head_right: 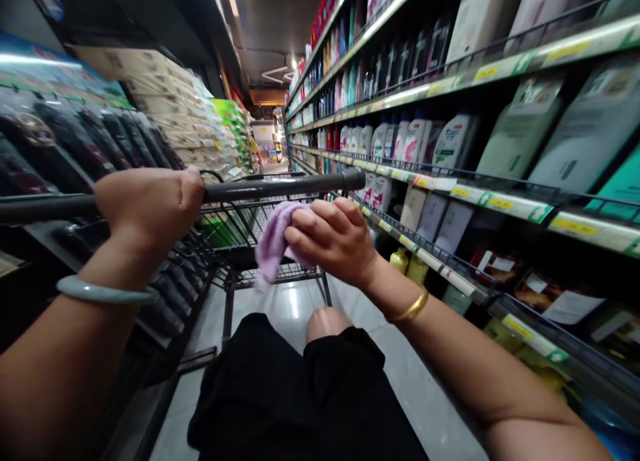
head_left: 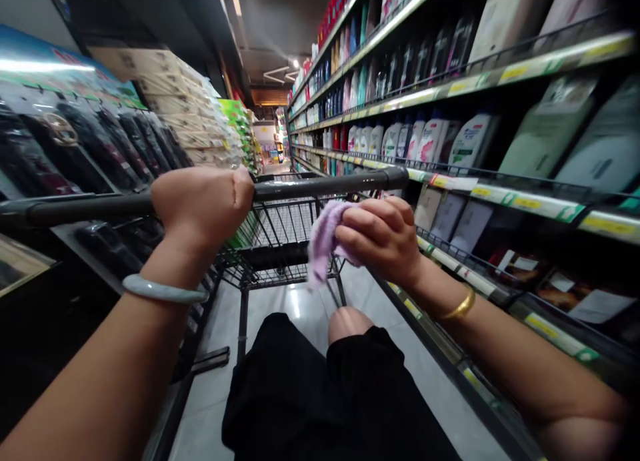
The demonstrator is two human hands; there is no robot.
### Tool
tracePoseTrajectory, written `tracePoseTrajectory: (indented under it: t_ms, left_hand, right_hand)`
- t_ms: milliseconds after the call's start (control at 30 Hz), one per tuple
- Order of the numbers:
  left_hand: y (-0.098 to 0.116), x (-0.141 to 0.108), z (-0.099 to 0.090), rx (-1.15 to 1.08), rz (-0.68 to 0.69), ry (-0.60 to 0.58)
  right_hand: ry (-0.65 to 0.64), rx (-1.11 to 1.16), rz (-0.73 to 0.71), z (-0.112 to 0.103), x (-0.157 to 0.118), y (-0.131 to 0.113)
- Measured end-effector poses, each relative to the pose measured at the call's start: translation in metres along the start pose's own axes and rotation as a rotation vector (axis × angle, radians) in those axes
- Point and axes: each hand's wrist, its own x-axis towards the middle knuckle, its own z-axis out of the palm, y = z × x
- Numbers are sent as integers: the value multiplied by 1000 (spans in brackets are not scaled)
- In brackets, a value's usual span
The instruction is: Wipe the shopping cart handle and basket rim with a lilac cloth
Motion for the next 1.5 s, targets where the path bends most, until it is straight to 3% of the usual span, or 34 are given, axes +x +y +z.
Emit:
tracePoseTrajectory:
  t_ms: [100, 167, 333, 433, 567, 800, 1000, 1133, 1267, 1400, 1500]
  left_hand:
    - [-2, -1, -3, -2, 21, -9]
    - [-4, -2, -4, -14, 34, -4]
    - [-6, -7, -7, -87, 53, 30]
    - [-10, -10, -7, -135, 53, 69]
    - [-21, -11, -5, -149, 62, 85]
    - [-29, -3, 1, -50, 73, 21]
    - [-41, 8, 18, -15, 74, -2]
    - [-53, 17, 29, -63, 110, -22]
    - [-59, 27, 33, -92, 160, -53]
    - [-69, 30, 40, -189, 291, 49]
    - [-75, 27, 42, -222, 213, 203]
  right_hand:
    - [27, -54, 113, -29, 28, 3]
    - [-29, -34, 224, -38, 53, 21]
    - [-580, 354, 537, -29, 100, 87]
    - [-666, 542, 639, -22, 105, 103]
    - [-715, 779, 703, -23, 104, 95]
    - [-736, 747, 725, -19, 112, 91]
    - [-670, 746, 547, -16, 115, 84]
    - [-610, 905, 621, -4, 112, 89]
    - [-455, 976, 841, 17, 100, 95]
    - [-369, 1076, 968, 35, 89, 90]
    - [-349, 1141, 917, 43, 91, 78]
